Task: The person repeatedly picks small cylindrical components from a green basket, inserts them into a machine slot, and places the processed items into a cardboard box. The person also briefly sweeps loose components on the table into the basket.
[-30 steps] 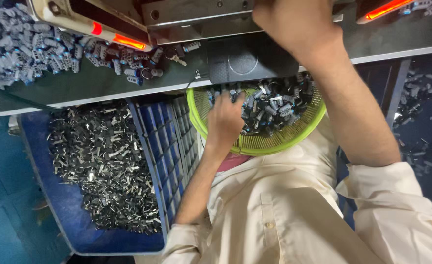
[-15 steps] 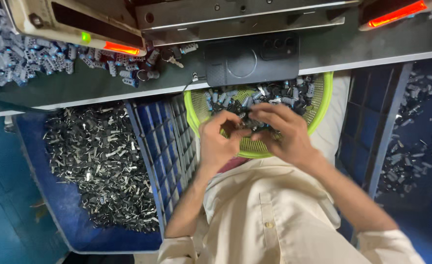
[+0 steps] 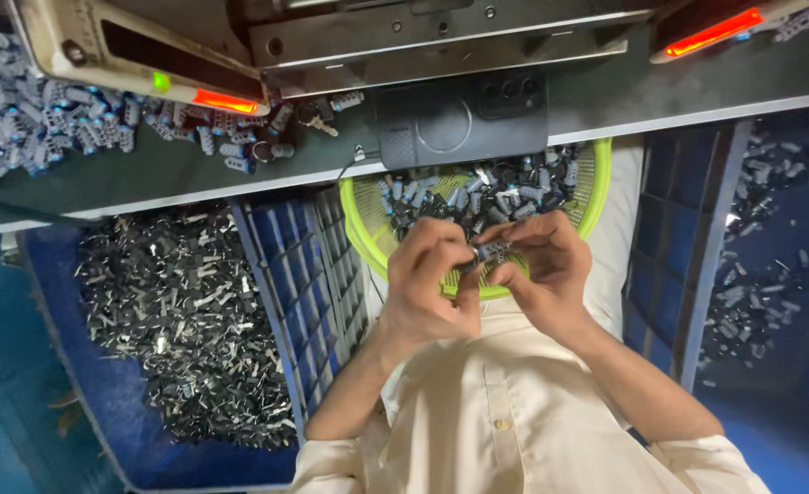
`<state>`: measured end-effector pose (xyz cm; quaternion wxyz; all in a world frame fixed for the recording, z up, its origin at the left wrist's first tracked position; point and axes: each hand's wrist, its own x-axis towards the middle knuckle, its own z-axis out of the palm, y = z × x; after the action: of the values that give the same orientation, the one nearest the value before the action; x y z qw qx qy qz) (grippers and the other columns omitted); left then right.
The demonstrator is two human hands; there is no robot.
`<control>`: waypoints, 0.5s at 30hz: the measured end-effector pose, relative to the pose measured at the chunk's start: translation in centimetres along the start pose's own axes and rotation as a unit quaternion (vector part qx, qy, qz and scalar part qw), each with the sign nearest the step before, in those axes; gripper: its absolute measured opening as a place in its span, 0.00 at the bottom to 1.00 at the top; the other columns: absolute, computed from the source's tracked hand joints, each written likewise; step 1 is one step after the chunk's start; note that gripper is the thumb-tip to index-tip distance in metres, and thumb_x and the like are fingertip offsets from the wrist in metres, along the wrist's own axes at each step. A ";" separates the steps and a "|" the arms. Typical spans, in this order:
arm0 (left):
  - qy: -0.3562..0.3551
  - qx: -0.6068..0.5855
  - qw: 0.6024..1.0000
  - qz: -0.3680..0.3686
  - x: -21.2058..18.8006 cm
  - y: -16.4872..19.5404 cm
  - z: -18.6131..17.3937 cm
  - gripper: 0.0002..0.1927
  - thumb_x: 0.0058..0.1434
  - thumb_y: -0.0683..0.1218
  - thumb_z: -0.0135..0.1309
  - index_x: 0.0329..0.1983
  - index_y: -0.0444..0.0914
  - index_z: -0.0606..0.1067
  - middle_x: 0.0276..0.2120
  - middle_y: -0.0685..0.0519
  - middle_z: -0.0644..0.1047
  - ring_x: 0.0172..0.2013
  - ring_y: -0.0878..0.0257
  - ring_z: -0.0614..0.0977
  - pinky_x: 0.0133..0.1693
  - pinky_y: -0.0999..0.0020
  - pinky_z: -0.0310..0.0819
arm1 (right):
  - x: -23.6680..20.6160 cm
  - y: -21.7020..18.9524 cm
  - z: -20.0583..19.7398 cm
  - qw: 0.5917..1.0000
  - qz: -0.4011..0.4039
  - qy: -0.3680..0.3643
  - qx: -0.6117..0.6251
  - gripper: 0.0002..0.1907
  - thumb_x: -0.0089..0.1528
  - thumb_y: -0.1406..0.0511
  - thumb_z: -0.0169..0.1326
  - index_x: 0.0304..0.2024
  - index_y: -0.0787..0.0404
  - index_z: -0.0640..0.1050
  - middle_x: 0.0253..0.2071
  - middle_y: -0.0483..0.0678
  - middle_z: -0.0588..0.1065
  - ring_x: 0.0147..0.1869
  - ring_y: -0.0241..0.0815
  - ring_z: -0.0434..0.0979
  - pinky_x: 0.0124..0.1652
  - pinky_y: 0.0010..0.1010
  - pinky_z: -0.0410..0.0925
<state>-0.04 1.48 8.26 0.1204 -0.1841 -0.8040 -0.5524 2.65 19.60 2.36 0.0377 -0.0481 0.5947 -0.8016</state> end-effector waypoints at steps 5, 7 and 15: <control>-0.039 0.140 0.983 0.113 -0.4 0.5 -0.9 0.12 0.48 0.31 0.63 0.34 0.31 0.72 0.36 0.46 0.73 0.33 0.52 0.77 0.34 0.61 0.73 | 0.9 1.9 -0.2 0.982 0.127 0.082 0.114 0.12 0.65 0.73 0.60 0.45 0.63 0.70 0.43 0.54 0.76 0.46 0.44 0.80 0.45 0.36 0.76; -0.057 0.190 0.962 0.186 -1.0 1.1 -3.0 0.11 0.49 0.32 0.63 0.31 0.30 0.72 0.35 0.47 0.73 0.34 0.53 0.78 0.35 0.62 0.75 | 1.4 2.1 -0.4 0.934 0.221 0.120 0.253 0.11 0.64 0.75 0.58 0.45 0.61 0.71 0.41 0.54 0.77 0.41 0.42 0.78 0.40 0.34 0.75; 0.039 -0.637 0.767 -0.057 -3.7 -1.9 -9.2 0.08 0.54 0.36 0.62 0.35 0.33 0.75 0.36 0.48 0.77 0.36 0.51 0.79 0.38 0.59 0.75 | 7.6 -5.1 0.4 0.987 -0.023 0.001 0.162 0.17 0.61 0.78 0.55 0.46 0.51 0.73 0.37 0.46 0.76 0.41 0.41 0.77 0.40 0.32 0.73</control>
<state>2.45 -8.32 8.50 -0.0255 -0.1506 -0.2707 -0.9505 -4.87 19.77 7.60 0.0263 -0.0539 0.4561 -0.8879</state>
